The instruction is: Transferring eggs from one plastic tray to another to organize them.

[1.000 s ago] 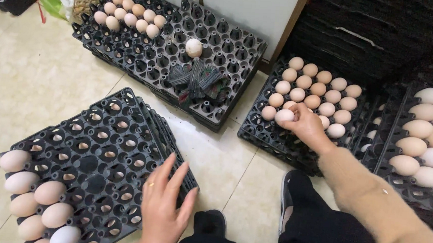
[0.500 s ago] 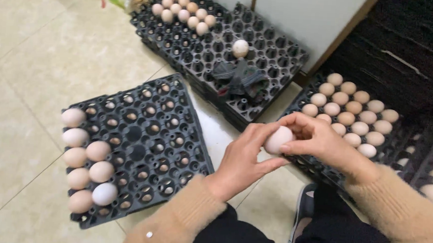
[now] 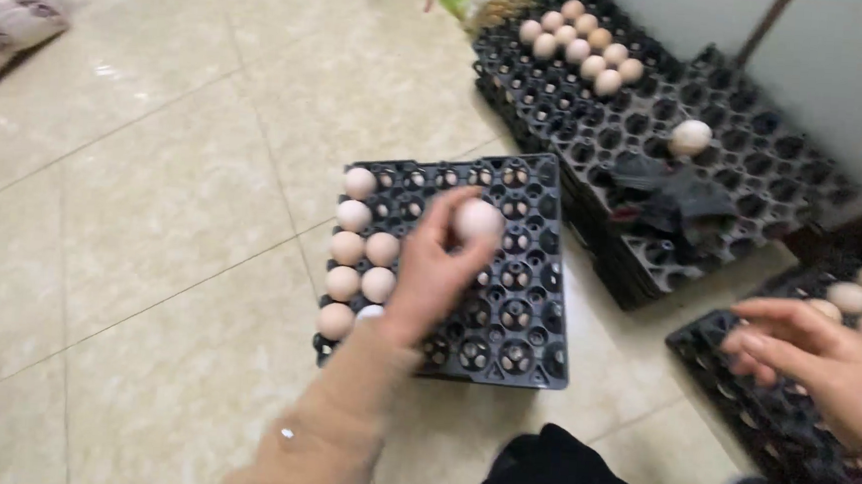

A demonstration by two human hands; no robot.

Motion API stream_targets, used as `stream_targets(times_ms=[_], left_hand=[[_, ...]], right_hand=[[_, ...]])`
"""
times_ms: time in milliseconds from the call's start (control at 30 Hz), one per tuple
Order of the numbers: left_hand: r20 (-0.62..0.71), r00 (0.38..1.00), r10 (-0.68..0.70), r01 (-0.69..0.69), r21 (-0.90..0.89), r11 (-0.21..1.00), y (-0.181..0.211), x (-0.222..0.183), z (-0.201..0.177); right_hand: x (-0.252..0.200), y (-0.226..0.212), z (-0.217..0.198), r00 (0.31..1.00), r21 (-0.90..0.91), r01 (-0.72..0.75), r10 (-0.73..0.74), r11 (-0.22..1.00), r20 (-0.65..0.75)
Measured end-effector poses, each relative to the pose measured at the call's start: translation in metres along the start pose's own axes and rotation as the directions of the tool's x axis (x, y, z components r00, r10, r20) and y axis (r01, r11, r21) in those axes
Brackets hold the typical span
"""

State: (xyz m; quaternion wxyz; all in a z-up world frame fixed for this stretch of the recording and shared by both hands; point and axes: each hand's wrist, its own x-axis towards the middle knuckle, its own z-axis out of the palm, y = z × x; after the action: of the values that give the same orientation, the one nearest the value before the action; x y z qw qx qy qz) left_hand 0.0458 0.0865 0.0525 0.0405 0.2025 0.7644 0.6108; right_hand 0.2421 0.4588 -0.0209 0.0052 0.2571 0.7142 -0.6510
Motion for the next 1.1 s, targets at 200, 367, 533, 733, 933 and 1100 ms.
stream_targets(times_ms=[200, 367, 533, 733, 933, 1100], left_hand=[[-0.323, 0.944, -0.063, 0.192, 0.384, 0.903, -0.055, 0.050, -0.078], [-0.296, 0.954, -0.037, 0.250, 0.727, 0.639, -0.092, 0.056, -0.078], [-0.138, 0.982, 0.129, 0.059, 0.872, 0.485, -0.112, 0.047, -0.084], [0.028, 0.924, 0.382, -0.204, 0.880, 0.429, -0.061, 0.018, -0.076], [0.158, 0.915, 0.371, -0.354, 0.756, 0.550, 0.001, -0.034, -0.002], [0.242, 0.935, 0.260, -0.353, 0.558, 0.751, 0.026, -0.065, 0.066]], right_hand=[[-0.004, -0.010, 0.011, 0.995, -0.032, -0.082, 0.080, 0.996, -0.063], [0.005, 0.009, 0.002, 0.997, -0.023, -0.071, 0.070, 0.997, -0.043], [-0.002, 0.000, -0.005, 0.988, -0.028, -0.142, 0.140, 0.990, -0.067], [-0.005, -0.003, -0.046, 0.954, -0.058, 0.008, -0.025, 0.998, -0.299], [0.024, 0.084, -0.092, 0.827, 0.084, 0.064, -0.006, 0.994, -0.562], [0.043, 0.132, -0.080, 0.883, -0.477, -0.162, -0.090, 0.864, -0.461]])
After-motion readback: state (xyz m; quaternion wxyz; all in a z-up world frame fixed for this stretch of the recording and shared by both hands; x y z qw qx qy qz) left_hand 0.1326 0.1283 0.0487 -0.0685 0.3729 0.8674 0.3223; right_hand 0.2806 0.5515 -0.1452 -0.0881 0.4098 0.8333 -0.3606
